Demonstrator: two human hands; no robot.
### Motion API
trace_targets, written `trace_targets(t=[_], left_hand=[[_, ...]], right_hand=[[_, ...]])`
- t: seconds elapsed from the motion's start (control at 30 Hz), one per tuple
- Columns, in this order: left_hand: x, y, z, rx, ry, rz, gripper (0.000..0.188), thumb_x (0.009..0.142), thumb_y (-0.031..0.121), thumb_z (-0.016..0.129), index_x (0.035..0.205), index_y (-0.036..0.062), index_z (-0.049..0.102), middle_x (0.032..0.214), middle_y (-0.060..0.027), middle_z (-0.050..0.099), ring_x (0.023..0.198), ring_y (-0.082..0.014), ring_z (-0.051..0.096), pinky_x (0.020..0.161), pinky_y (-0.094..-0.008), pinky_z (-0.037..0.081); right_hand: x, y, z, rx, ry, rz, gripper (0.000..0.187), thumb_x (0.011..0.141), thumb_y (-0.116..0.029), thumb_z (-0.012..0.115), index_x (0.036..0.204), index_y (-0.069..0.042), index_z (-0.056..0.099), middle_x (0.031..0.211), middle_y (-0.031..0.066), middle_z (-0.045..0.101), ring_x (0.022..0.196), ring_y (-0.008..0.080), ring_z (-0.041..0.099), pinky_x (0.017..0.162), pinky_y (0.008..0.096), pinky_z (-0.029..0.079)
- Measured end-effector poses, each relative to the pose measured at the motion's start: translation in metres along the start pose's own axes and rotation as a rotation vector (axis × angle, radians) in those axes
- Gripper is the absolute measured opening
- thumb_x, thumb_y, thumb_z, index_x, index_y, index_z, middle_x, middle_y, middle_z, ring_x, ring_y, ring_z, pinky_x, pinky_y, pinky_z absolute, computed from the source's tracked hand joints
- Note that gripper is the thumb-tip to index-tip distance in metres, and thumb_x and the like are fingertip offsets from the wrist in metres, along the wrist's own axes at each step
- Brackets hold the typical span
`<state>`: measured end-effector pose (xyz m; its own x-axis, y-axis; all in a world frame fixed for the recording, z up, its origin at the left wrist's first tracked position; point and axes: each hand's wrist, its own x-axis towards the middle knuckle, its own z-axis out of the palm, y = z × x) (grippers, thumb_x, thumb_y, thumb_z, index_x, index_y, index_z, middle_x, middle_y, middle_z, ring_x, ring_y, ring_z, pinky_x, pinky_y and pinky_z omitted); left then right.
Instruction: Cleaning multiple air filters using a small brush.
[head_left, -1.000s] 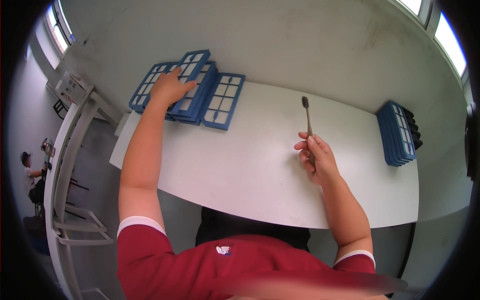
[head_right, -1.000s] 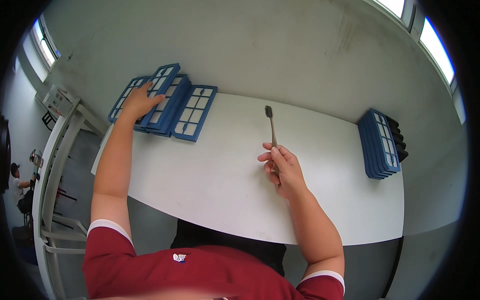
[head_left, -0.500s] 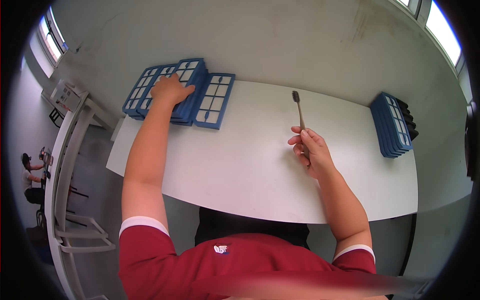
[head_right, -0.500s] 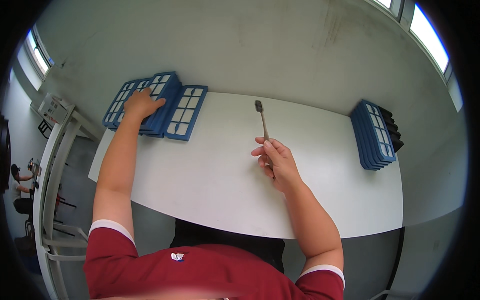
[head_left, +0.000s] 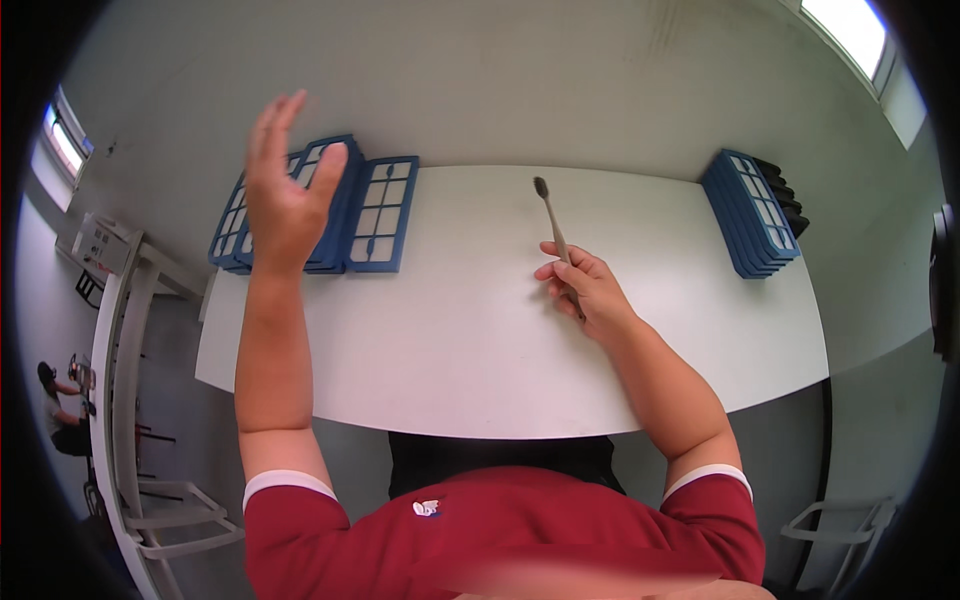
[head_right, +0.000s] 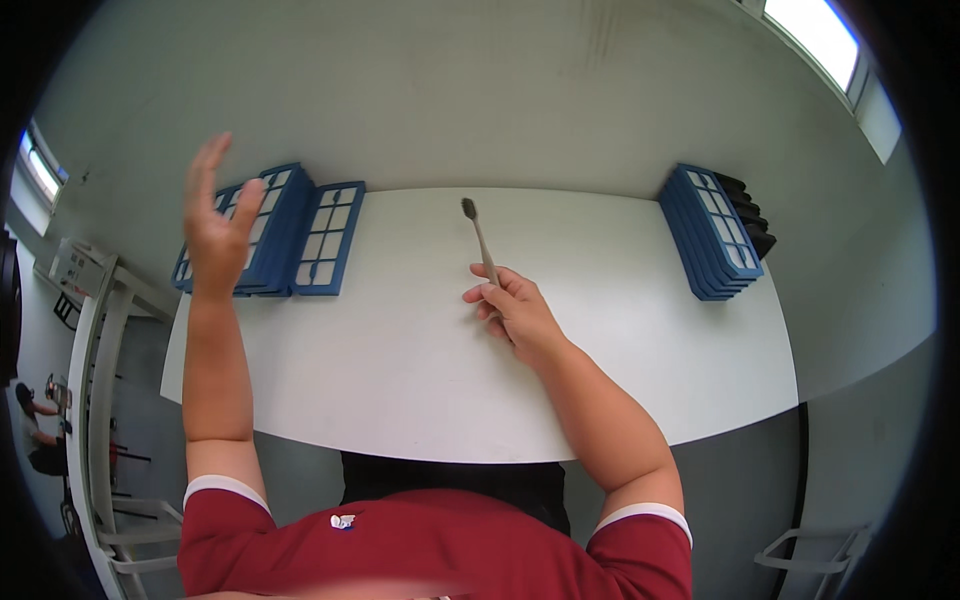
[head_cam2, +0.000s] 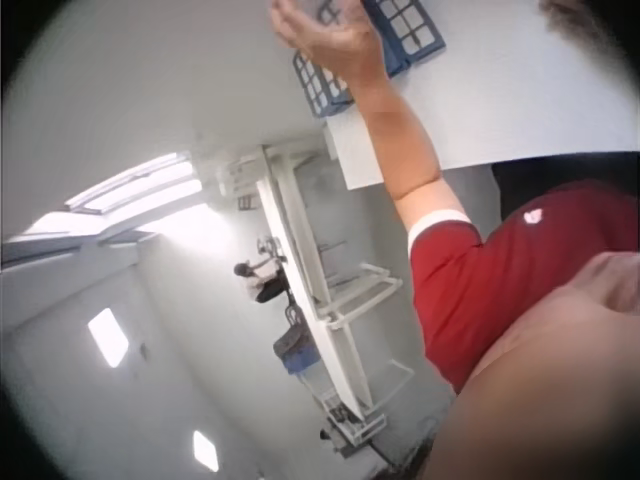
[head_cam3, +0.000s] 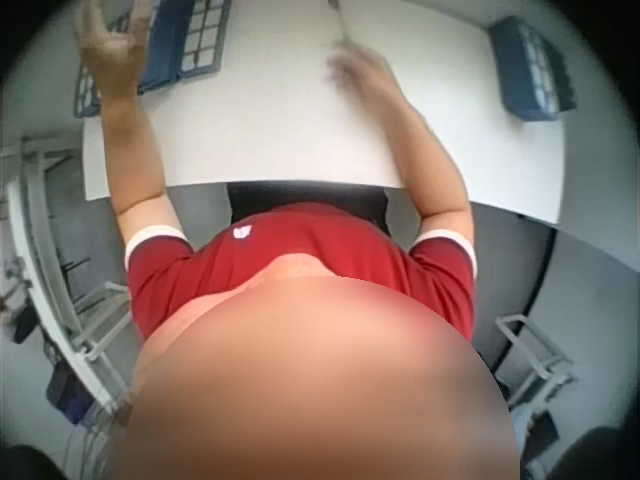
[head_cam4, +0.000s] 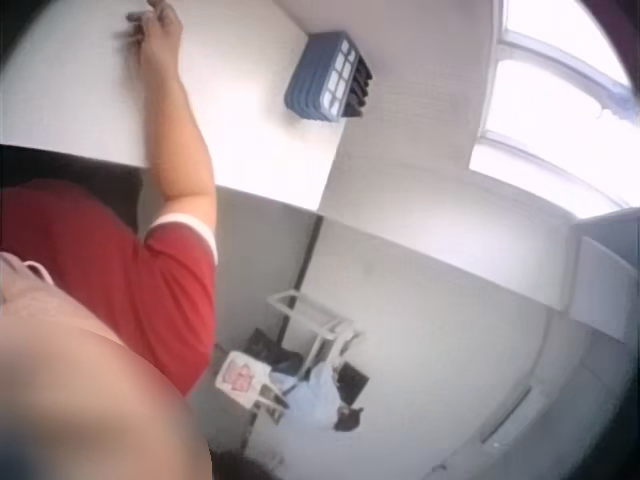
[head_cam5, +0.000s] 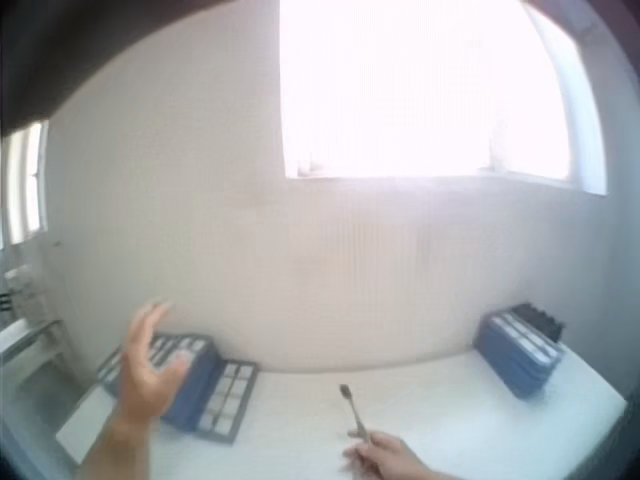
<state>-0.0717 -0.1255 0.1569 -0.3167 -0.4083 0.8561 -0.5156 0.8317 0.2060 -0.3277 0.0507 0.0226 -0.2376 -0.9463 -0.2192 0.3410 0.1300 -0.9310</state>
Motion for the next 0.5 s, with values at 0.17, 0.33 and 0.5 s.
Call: trace_targets(t=[0.17,0.33,0.5], left_hand=[[0.007,0.059,-0.032,-0.834,0.106,0.417,0.059,0.089,0.036,0.051,0.129,-0.0051,0.039,0.131,-0.0251,0.044,0.120,-0.0334,0.046,0.096,-0.0405,0.041],[-0.022,0.126,-0.021,-0.988,-0.223,0.549,0.052,0.085,0.046,0.057,0.118,0.0061,0.048,0.112,-0.0202,0.055,0.108,-0.0374,0.053,0.090,-0.0439,0.046],[-0.042,0.140,-0.014,-0.834,-0.245,0.577,0.017,0.081,0.026,0.061,0.094,0.0167,0.054,0.108,-0.0126,0.057,0.107,-0.0377,0.052,0.086,-0.0406,0.049]], right_hand=[[-0.001,-0.002,0.001,0.031,0.027,-0.036,0.037,0.095,-0.020,0.043,0.129,-0.005,0.043,0.084,0.0032,0.060,0.065,0.0063,0.049,0.056,0.0218,0.040],[-0.003,-0.001,0.002,0.067,-0.004,-0.058,0.038,0.097,-0.022,0.039,0.132,-0.007,0.039,0.080,0.0034,0.058,0.062,0.0071,0.047,0.057,0.0220,0.040],[0.001,0.001,0.000,-0.120,0.019,-0.121,0.037,0.097,-0.022,0.039,0.131,-0.006,0.041,0.073,0.0016,0.055,0.055,0.0067,0.042,0.052,0.0211,0.036]])
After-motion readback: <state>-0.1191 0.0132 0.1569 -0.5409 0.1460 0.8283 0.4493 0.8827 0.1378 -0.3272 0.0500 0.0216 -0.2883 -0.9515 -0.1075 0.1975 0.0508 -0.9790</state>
